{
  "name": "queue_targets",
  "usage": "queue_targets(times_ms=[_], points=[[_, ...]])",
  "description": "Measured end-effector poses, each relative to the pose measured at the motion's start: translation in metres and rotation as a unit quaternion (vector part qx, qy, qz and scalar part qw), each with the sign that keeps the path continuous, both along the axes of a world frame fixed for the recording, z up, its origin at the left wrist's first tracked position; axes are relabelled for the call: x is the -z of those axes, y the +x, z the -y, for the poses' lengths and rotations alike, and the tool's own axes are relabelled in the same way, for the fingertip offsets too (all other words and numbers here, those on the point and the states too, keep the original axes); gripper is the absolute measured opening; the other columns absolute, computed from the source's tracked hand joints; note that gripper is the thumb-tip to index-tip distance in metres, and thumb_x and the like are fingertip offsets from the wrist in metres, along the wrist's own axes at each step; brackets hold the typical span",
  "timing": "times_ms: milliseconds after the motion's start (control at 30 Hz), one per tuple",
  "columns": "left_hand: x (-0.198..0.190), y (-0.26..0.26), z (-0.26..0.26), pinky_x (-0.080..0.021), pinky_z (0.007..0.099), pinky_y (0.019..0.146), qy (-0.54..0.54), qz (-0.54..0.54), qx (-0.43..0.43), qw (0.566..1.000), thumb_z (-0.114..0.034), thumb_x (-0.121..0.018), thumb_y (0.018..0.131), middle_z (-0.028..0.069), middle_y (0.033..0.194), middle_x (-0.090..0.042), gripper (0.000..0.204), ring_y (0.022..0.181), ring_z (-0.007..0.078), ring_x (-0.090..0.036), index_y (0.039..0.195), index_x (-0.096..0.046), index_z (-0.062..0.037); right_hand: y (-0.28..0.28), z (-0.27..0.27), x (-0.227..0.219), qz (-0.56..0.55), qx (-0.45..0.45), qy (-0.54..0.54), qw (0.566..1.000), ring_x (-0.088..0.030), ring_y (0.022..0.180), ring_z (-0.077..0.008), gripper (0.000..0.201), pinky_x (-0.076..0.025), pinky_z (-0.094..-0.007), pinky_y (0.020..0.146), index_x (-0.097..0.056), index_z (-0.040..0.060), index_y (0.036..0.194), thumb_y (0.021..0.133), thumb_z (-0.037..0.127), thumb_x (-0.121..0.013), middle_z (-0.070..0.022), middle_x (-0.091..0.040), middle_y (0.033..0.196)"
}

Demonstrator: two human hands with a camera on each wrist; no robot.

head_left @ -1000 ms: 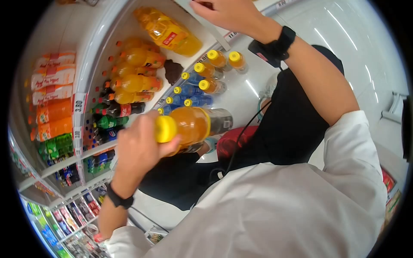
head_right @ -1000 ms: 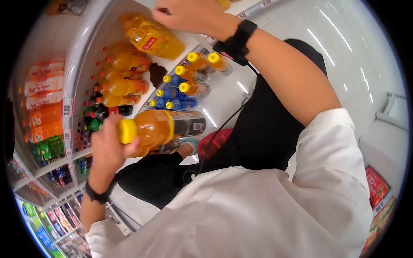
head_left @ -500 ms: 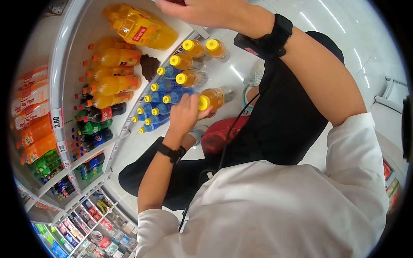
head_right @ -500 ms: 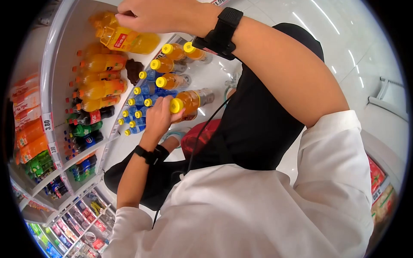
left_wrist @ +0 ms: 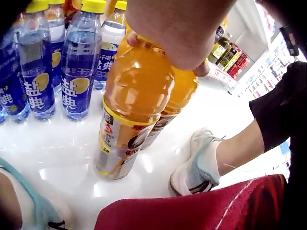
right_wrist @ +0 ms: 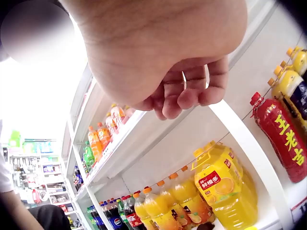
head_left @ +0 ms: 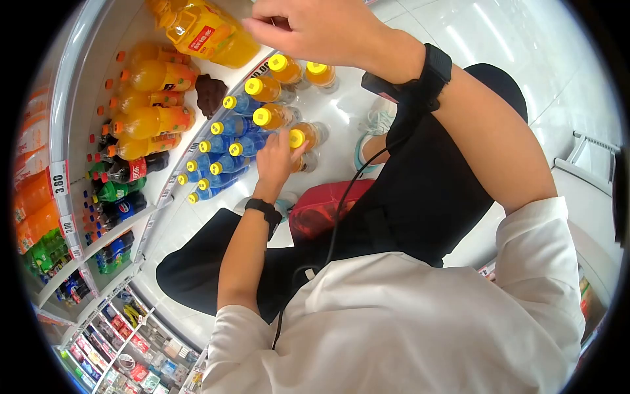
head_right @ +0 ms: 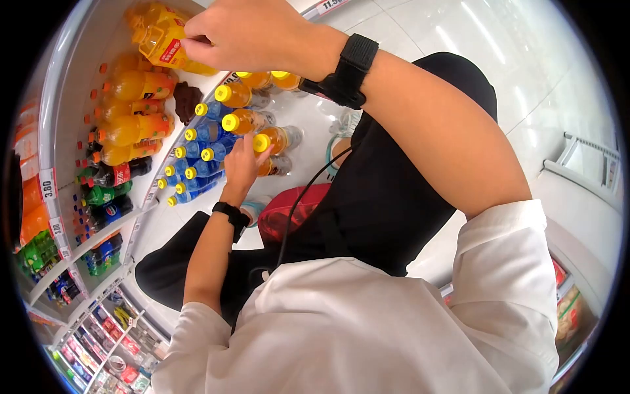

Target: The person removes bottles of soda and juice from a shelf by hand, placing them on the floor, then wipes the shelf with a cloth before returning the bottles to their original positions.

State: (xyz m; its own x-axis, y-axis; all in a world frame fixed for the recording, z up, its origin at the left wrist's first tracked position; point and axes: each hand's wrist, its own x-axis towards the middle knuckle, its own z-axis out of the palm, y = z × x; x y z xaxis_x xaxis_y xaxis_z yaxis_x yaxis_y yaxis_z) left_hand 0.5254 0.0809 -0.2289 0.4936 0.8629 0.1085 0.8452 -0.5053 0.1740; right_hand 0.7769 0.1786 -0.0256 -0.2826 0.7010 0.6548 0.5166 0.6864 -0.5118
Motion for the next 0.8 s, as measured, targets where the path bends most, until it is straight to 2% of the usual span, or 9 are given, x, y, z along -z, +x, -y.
queue_targets(times_ms=[167, 267, 467, 533, 567, 633, 700, 767, 800], points=[[-0.002, 0.012, -0.009, -0.053, 0.0383, 0.052, 0.035, 0.036, 0.009, 0.999, -0.043, -0.074, 0.082, 0.0108, 0.083, -0.066, 0.047, 0.072, 0.0274, -0.065, 0.109, -0.06, -0.0074, -0.008, -0.003, 0.006, 0.001, -0.015, 0.025, 1.0, -0.061, 0.059, -0.0338, 0.024, -0.049, -0.0429, 0.055, -0.061, 0.0026, 0.066, 0.086, 0.016, -0.058, -0.0149, -0.062, 0.063], [-0.001, 0.018, -0.014, -0.054, 0.0376, 0.054, 0.029, 0.005, -0.018, 0.999, -0.043, -0.074, 0.082, 0.0098, 0.087, -0.068, 0.047, 0.075, 0.0269, -0.066, 0.11, -0.06, -0.0075, -0.011, -0.004, 0.009, 0.013, -0.013, 0.024, 1.0, -0.062, 0.06, -0.0337, 0.023, -0.049, -0.0428, 0.055, -0.061, 0.0023, 0.068, 0.086, 0.017, -0.059, -0.0146, -0.062, 0.065], [0.007, 0.023, -0.006, -0.054, 0.0385, 0.056, 0.024, 0.053, -0.09, 0.994, -0.043, -0.075, 0.081, 0.0106, 0.089, -0.067, 0.048, 0.078, 0.028, -0.066, 0.111, -0.061, -0.0081, -0.012, -0.004, 0.015, 0.036, -0.026, -0.014, 0.999, -0.062, 0.061, -0.0334, 0.023, -0.05, -0.042, 0.057, -0.061, 0.0013, 0.069, 0.086, 0.016, -0.059, -0.0147, -0.063, 0.066], [0.006, 0.026, 0.0, -0.054, 0.04, 0.062, 0.014, 0.09, -0.105, 0.99, -0.041, -0.078, 0.079, 0.0143, 0.089, -0.067, 0.051, 0.079, 0.0313, -0.066, 0.114, -0.062, -0.0085, -0.019, -0.009, 0.038, 0.137, 0.007, -0.045, 0.99, -0.066, 0.065, -0.0303, 0.021, -0.053, -0.0399, 0.06, -0.069, 0.0115, 0.079, 0.089, 0.028, -0.061, -0.0107, -0.066, 0.069], [0.007, 0.027, 0.001, -0.054, 0.04, 0.062, 0.015, 0.09, -0.109, 0.99, -0.041, -0.078, 0.079, 0.0143, 0.089, -0.067, 0.051, 0.079, 0.0313, -0.066, 0.114, -0.062, -0.0085, -0.023, -0.005, 0.043, 0.137, 0.004, -0.044, 0.99, -0.066, 0.065, -0.0303, 0.021, -0.053, -0.0399, 0.06, -0.069, 0.0115, 0.079, 0.089, 0.028, -0.061, -0.0107, -0.066, 0.069], [0.01, 0.029, 0.002, -0.054, 0.0402, 0.063, 0.061, 0.116, -0.069, 0.989, -0.04, -0.079, 0.078, 0.0126, 0.09, -0.067, 0.051, 0.081, 0.0306, -0.066, 0.114, -0.063, -0.0084, -0.03, 0.008, 0.05, 0.254, -0.077, -0.159, 0.951, -0.066, 0.066, -0.0297, 0.016, -0.052, -0.0408, 0.06, -0.068, 0.0073, 0.082, 0.087, 0.022, -0.063, -0.0128, -0.066, 0.071], [0.008, 0.03, 0.002, -0.054, 0.0405, 0.063, 0.069, 0.127, -0.065, 0.987, -0.038, -0.079, 0.077, 0.0104, 0.091, -0.067, 0.052, 0.084, 0.0302, -0.065, 0.115, -0.062, -0.0072, -0.038, 0.02, 0.069, 0.306, -0.143, -0.173, 0.925, -0.068, 0.073, -0.0314, 0.014, -0.053, -0.0438, 0.065, -0.066, 0.0072, 0.088, 0.084, 0.02, -0.064, -0.0131, -0.067, 0.074], [0.005, 0.031, 0.004, -0.053, 0.0418, 0.068, 0.007, 0.121, -0.087, 0.989, -0.032, -0.079, 0.077, 0.0105, 0.096, -0.066, 0.049, 0.09, 0.0314, -0.063, 0.113, -0.06, -0.0056, -0.047, 0.026, 0.106, 0.391, -0.199, -0.246, 0.864, -0.067, 0.082, -0.0361, 0.029, -0.054, -0.047, 0.071, -0.062, 0.0085, 0.109, 0.083, 0.021, -0.065, -0.0164, -0.066, 0.093], [0.007, 0.031, 0.005, -0.053, 0.0418, 0.068, 0.011, 0.123, -0.093, 0.988, -0.032, -0.079, 0.077, 0.0105, 0.096, -0.066, 0.049, 0.09, 0.0314, -0.063, 0.113, -0.06, -0.0056, -0.05, 0.033, 0.119, 0.395, -0.203, -0.241, 0.863, -0.067, 0.082, -0.0361, 0.029, -0.054, -0.047, 0.071, -0.062, 0.0085, 0.109, 0.083, 0.021, -0.065, -0.0164, -0.066, 0.093]])
